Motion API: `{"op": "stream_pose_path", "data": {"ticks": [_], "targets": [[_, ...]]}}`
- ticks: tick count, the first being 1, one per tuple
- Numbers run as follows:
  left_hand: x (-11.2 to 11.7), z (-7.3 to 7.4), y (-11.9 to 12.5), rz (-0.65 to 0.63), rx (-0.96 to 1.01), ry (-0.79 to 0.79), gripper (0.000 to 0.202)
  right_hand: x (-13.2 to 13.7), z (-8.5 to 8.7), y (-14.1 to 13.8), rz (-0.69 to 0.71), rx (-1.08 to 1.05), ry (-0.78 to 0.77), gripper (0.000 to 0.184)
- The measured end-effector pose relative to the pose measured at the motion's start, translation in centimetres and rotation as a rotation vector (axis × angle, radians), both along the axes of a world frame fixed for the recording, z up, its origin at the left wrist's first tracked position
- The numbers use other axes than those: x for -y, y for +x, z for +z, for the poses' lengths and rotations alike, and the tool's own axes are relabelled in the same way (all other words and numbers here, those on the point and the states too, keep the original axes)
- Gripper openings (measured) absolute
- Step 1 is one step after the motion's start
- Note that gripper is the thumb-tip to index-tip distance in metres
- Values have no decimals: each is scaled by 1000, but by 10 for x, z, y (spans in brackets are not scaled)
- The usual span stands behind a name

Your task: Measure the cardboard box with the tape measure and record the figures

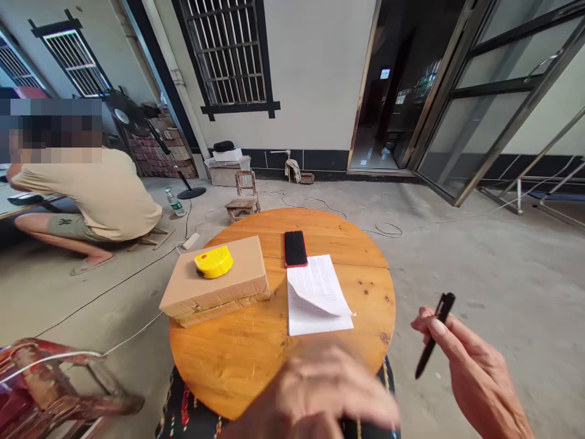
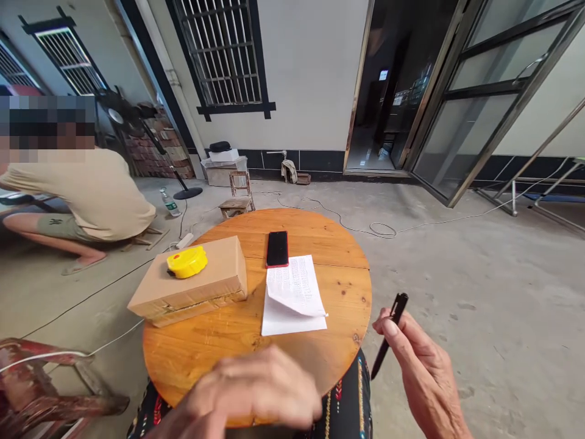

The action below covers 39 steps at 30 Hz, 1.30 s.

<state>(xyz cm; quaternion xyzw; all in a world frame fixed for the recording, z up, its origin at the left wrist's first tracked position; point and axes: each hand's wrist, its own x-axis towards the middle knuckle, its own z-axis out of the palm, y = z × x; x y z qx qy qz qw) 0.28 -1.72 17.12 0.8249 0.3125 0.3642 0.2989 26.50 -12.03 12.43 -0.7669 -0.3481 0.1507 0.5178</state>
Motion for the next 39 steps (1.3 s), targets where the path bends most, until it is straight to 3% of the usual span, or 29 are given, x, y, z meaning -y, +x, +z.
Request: {"op": "stream_pose_path", "data": {"ticks": [3, 5, 9, 13, 17, 20, 23, 27, 30, 34, 39], "targets": [[-26, 16, 8, -235, -75, 136, 33, 5, -1, 6, -50, 20, -33, 42], [-45, 10, 20, -200, -195, 199, 31, 8, -5, 7, -41, 4, -58, 46], [-61, -37, 39, -207, -453, 155, 29, 12, -15, 4, 39, -117, -1, 50], [-43, -89, 30, -185, -469, 115, 30, 18, -26, 4, 64, -274, 140, 39], [-26, -117, 13, -124, -364, 61, 31, 10, -30, 4, 107, -449, 254, 32], [-25, -125, 11, -106, -292, 27, 33, -22, -34, -6, 160, -574, 317, 31], [-29, -128, 15, -83, -252, 18, 34, -71, -43, -21, 283, -713, 357, 36], [-32, -134, 19, -46, -218, 27, 34, -119, -60, -37, 424, -804, 235, 43], [-31, -140, 18, -28, -182, 16, 34, -117, -72, -38, 486, -776, 130, 41], [-32, -144, 18, 31, -131, 27, 35, -88, -79, -23, 553, -662, -19, 36], [-38, -144, 22, 86, -221, 79, 34, -68, -62, -13, 436, -631, 133, 24]]}}
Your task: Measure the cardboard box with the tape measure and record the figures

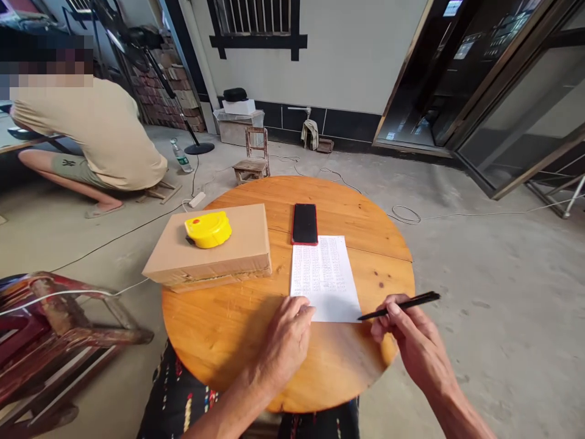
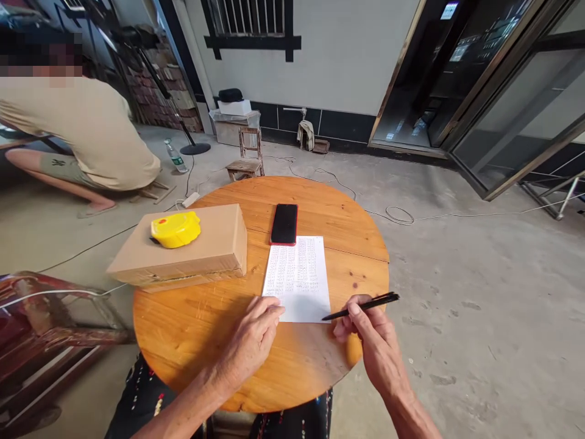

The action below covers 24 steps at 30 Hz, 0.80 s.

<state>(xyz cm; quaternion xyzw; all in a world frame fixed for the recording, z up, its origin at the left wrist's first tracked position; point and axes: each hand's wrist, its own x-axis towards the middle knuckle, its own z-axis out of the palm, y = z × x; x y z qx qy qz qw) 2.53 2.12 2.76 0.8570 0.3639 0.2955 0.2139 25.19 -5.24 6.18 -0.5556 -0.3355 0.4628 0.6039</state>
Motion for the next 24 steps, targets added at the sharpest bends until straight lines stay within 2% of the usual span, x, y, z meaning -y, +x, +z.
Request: {"op": "stream_pose_path", "data": {"ticks": [2, 5, 10, 13, 16, 21, 24], "targets": [[1, -2, 1, 15, -56, 25, 34, -2, 10, -7, -22, 51, 73, 20], [5, -5, 2, 61, -109, 48, 34, -17, 15, -24, 42, 160, 138, 14], [6, -7, 6, 124, -177, 48, 27, -54, 2, -49, 133, 231, 77, 20], [4, -7, 7, 144, -222, 45, 27, -67, -5, -57, 186, 264, 21, 25], [2, -7, 8, 163, -283, 62, 27, -68, -12, -59, 213, 378, -31, 27], [1, -7, 8, 165, -300, 57, 25, -63, -28, -57, 153, 559, -2, 26], [1, -6, 9, 163, -284, 32, 20, -64, -30, -58, 128, 639, 29, 24]]}}
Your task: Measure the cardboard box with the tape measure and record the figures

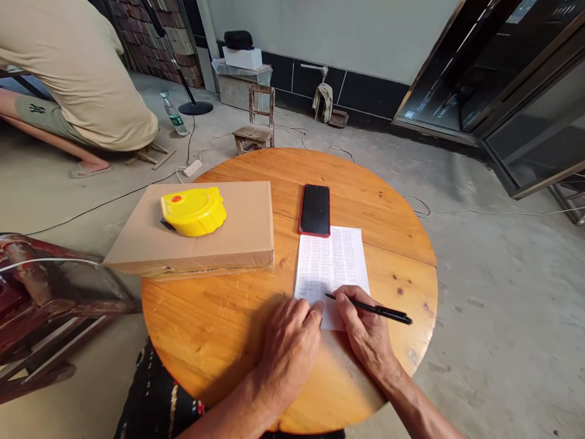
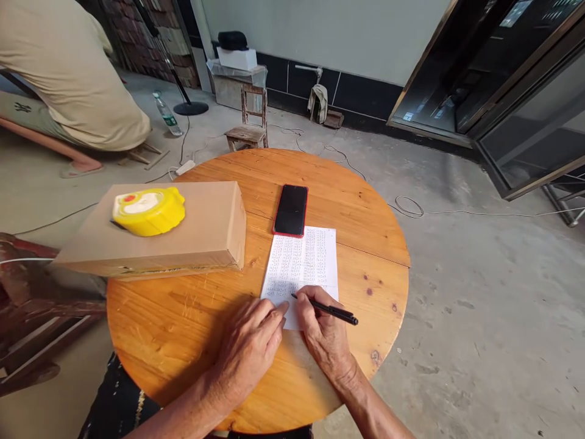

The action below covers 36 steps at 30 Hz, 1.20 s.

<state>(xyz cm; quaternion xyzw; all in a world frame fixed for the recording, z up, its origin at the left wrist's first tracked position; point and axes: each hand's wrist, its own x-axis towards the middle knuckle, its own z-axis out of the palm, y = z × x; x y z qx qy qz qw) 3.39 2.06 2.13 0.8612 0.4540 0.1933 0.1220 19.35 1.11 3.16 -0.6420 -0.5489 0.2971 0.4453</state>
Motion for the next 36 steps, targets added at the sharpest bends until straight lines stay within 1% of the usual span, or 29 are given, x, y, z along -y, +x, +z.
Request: {"op": "stream_pose_path", "data": {"ticks": [4, 9, 15, 36], "targets": [[-1, 2, 1, 0, 5, -15, 19, -3, 4, -3, 17, 81, 36, 23], [-2, 4, 1, -8, 6, -33, 14, -3, 6, -4, 18, 104, 59, 21], [-3, 7, 0, -9, -15, -40, 13, -4, 7, -4, 52, 145, 72, 21], [-3, 6, 0, 6, 18, -27, 17, -5, 10, -6, 76, 212, 50, 22]]}}
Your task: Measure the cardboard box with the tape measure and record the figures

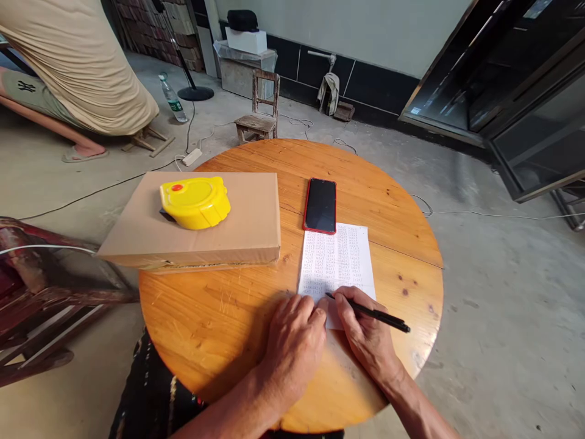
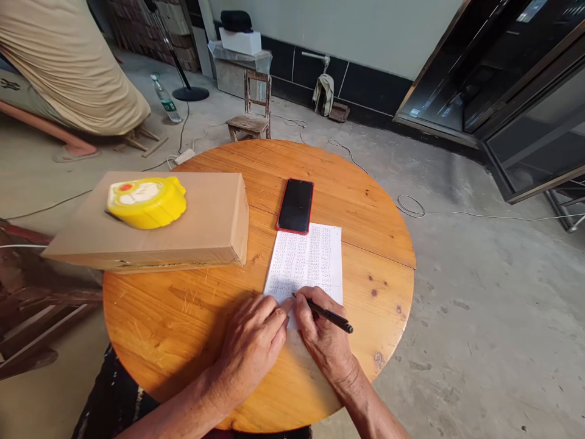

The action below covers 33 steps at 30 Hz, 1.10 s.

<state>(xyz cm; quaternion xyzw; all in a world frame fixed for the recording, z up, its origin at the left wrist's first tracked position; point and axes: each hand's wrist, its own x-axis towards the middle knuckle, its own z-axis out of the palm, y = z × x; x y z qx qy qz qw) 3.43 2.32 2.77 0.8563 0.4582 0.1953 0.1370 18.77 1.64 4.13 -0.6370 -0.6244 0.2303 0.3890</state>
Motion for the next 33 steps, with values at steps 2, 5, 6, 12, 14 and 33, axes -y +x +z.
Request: {"op": "stream_pose_path", "data": {"ticks": [2, 5, 6, 12, 14, 33], "targets": [[0, -1, 0, 2, 2, 5, 17, 0, 1, 0, 4, -1, 5, 22], [0, -2, 1, 4, 10, 12, 17, 0, 1, 0, 8, -13, -2, 23], [0, -2, 1, 7, 13, 15, 17, 0, 2, 0, 7, -18, -3, 23], [-1, -1, 2, 4, 15, -3, 14, 1, 0, 1, -31, -69, 12, 22], [-1, -1, 2, 2, 15, -3, 15, 1, -1, 1, -52, -77, 16, 22], [-1, -3, 2, 11, 44, 24, 17, 0, -3, -1, -34, -27, 45, 20]]}}
